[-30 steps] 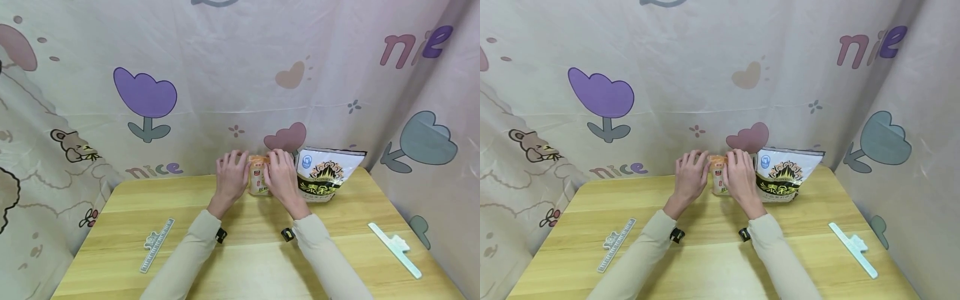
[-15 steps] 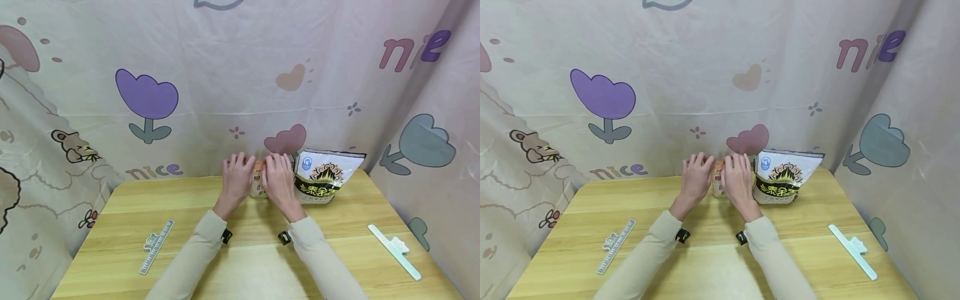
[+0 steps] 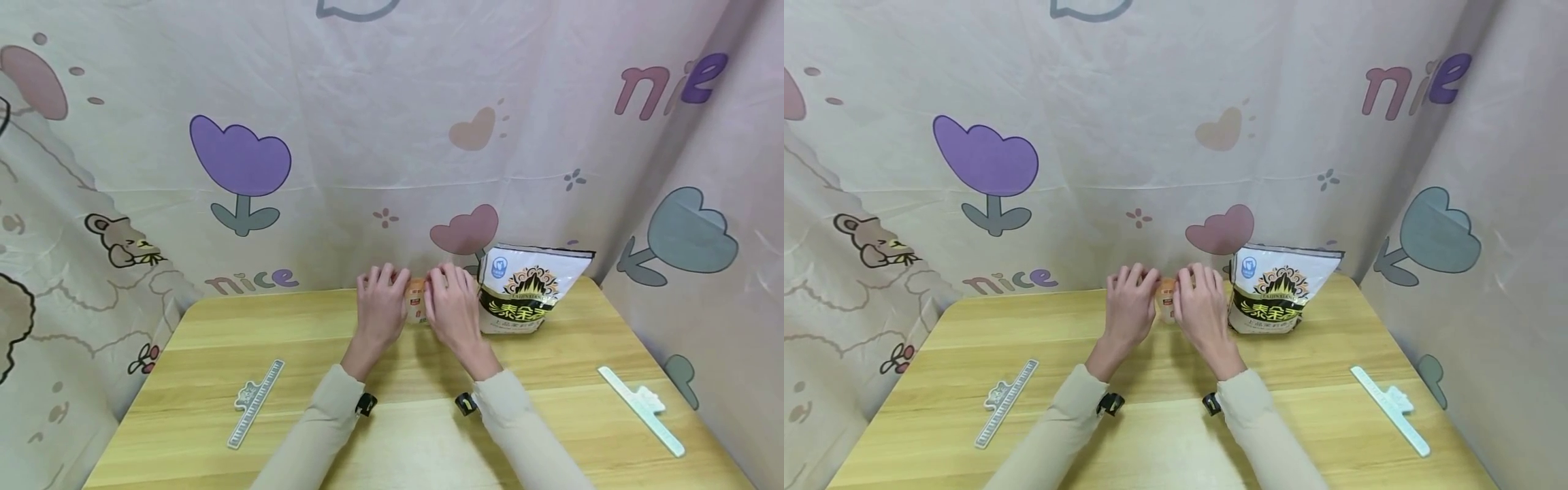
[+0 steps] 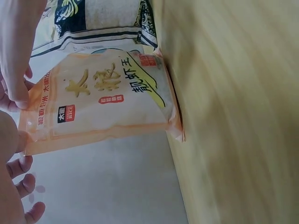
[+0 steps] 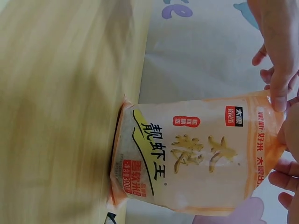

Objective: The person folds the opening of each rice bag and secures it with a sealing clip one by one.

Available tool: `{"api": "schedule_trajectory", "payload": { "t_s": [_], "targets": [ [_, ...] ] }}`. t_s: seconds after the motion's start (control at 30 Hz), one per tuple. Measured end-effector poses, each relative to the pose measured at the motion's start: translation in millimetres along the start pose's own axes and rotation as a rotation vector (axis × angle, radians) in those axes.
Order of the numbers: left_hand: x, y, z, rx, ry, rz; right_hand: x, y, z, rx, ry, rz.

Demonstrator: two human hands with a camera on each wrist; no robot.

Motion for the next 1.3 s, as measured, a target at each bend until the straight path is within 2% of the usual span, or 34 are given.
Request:
{"api": "schedule_trajectory", "payload": {
  "t_s": [0.3,0.5,0.8,0.93,1.17,1.3],
  "targets": [
    [-14.5,-3.7,-17.6,-0.006,0.048,-0.009,-6.9,-17.9,-7.9,0.028,-0.002,-0.032],
    [-25.1,-8.1,-34.3,-0.043,0.07,-0.026,-11.0,-33.1,-11.8,0.064,0.002,-0.069],
    [-39.4,-5.8,-50.8,-0.068,0.058,-0.058,-19.1,-46.1,-24.1,0.126,0.021,-0.089],
    [-43.4,-6.2,-57.9,-0.057,0.063,-0.065,-21.2,-50.8,-26.3,0.158,-0.004,-0.092],
    [-46.9,-8.4,-71.6,-0.055,0.022,-0.074,-22.2,-59.4,-29.1,0.21,-0.03,-0.088],
    [-47.6,-10.6,-80.4,-0.053,0.022,-0.067,-22.7,-64.4,-28.8,0.242,-0.051,-0.076]
  ]
}}
Point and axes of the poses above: each hand's wrist, its own x-axis towards the middle knuckle, its own z-axis out of the palm, y = z × x, the point moved 5 cm from there along x, towards the middle knuckle, and after that the axes turned 5 degrees about y, right-handed, at the moved point
